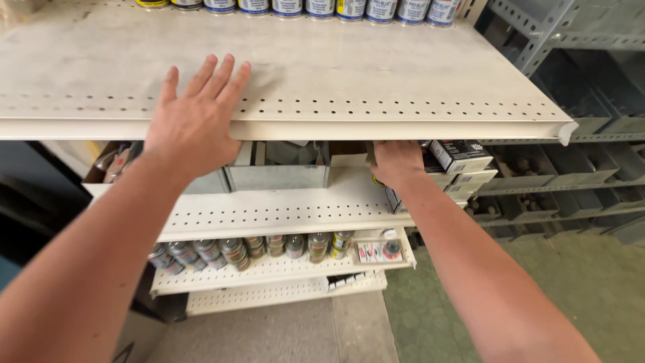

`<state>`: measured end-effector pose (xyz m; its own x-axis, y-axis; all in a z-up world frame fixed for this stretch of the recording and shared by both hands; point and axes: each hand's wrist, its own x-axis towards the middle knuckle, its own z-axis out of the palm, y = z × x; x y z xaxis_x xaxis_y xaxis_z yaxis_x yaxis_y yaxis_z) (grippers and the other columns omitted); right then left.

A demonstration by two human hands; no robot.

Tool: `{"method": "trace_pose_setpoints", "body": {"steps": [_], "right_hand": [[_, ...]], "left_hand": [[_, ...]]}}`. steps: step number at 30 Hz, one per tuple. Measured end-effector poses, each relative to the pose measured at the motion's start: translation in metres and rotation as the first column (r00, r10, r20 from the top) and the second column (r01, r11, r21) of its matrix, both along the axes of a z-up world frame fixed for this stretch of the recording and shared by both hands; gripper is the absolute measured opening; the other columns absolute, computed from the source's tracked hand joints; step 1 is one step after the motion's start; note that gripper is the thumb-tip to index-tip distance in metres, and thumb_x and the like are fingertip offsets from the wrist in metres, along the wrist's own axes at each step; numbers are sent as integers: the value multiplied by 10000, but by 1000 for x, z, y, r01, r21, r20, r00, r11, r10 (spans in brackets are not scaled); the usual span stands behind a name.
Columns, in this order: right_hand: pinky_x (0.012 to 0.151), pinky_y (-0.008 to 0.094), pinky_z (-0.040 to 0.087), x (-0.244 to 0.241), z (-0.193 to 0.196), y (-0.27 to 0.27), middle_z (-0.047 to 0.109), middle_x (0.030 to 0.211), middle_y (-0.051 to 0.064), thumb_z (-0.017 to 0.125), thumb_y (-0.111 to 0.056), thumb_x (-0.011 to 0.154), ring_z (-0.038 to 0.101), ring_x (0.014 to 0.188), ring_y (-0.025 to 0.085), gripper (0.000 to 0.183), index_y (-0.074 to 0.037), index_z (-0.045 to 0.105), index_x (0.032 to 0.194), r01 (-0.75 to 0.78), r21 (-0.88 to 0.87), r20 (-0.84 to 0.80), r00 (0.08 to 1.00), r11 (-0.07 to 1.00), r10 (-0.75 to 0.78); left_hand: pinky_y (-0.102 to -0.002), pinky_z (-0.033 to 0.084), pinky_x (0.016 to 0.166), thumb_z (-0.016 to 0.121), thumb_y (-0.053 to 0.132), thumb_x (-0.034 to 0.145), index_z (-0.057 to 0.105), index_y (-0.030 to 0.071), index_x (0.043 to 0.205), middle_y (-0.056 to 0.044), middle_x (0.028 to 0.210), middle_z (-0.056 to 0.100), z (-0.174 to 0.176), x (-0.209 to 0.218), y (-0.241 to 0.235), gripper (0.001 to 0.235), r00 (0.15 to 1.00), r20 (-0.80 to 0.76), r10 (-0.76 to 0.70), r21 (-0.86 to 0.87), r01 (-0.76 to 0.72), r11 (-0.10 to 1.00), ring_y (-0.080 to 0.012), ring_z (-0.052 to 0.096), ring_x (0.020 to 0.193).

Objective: The person picks up metal cans from the lower shelves and from a metal bin, and places them in rows on the upper shelf.

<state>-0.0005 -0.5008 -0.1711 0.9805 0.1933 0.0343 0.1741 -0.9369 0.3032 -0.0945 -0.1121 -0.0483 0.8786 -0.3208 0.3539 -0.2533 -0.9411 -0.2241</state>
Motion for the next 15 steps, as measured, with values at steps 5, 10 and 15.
{"method": "trace_pose_setpoints", "body": {"steps": [5,10,15], "right_hand": [[1274,652,403,16,-12,-1,594,1690,147,654,-774,1048,537,1586,408,929,-186,452,1738,187,-198,-76,976,962,-206],[1121,550,474,30,-17,4,766,1422,59,635,-772,1090,683,1388,358,680,-242,630,1516,271,-231,-157,937,934,-311],[1295,754,304,31,-24,12,758,1497,66,645,-775,1069,589,1533,384,732,-239,662,1567,301,-313,-175,914,901,-366]], "left_hand": [[-694,141,1347,708,251,824,134,191,1871,-83,1933,203,-7,5,3,1196,998,39,-46,2,46,999,-281,141,1766],[-687,157,1344,697,229,804,182,188,1862,-96,1908,275,-7,8,5,1177,991,110,-75,9,75,997,-293,181,1758],[-686,120,1351,680,214,791,218,190,1859,-122,1900,291,-12,11,9,1164,987,128,-96,13,95,995,-323,177,1756]]}}
